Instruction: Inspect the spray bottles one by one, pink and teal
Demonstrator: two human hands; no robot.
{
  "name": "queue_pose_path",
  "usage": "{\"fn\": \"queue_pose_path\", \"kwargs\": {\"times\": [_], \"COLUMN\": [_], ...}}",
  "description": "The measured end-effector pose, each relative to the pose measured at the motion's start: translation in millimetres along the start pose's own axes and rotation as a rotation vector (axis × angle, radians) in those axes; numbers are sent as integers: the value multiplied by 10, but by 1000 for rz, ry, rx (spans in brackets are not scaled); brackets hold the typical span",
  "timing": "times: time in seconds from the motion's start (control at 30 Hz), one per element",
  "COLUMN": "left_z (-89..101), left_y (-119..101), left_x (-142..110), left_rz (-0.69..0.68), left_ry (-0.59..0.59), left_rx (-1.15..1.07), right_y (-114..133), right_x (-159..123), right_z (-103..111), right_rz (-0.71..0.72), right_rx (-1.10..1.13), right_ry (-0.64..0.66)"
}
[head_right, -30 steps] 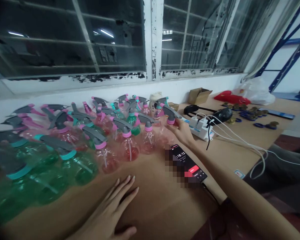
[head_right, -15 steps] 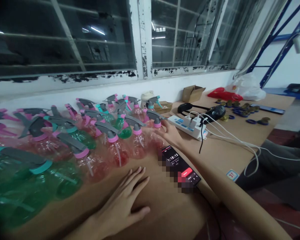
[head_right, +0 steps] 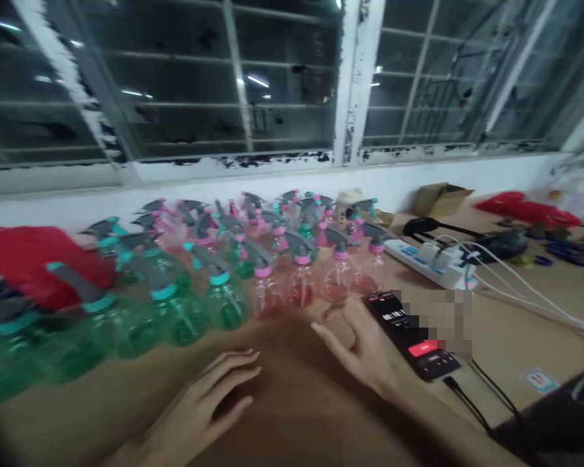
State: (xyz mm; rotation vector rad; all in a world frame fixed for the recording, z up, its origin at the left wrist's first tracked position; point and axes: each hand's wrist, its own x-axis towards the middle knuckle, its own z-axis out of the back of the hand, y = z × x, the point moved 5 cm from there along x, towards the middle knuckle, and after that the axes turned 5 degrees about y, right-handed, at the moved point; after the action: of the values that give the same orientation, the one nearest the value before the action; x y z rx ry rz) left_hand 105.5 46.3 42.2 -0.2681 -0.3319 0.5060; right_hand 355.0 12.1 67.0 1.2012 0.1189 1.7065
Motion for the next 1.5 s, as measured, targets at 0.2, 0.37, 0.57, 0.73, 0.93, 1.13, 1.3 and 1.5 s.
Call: {"fn": "queue_pose_path", "kwargs": {"times": [0.2, 0.37, 0.57, 0.73, 0.93, 1.13, 1.3, 1.5], "left_z": [697, 1318, 1848, 1944, 1857, 1836, 1844, 1612], "left_y": [378, 873, 1601, 1979, 2234, 2267, 1988, 1207], "left_x": [-1018, -2094, -3068, -3259, -3128, -3039, -3314, -3354], "left_rz": [275, 598, 827, 890, 862, 788, 818, 792], "left_ry": [-196, -550, -915, -984, -960, -888, -851, -694], "left_rx": [14, 43, 103, 136, 110, 71, 84, 83], "right_y": [762, 1351, 1867, 2132, 2351, 2367, 2176, 1862], "right_x": [84, 26, 1, 63, 118, 104, 64, 130], "right_z": [-1000, -1763, -2446, -2890, -3278, -3269, -3025, -2634], "right_rz": [215, 299, 375, 391, 423, 364, 279, 150], "right_rx": [97, 157, 223, 263, 312, 286, 237, 107], "right_ry": [273, 405, 556, 649, 726, 737, 704, 702]}}
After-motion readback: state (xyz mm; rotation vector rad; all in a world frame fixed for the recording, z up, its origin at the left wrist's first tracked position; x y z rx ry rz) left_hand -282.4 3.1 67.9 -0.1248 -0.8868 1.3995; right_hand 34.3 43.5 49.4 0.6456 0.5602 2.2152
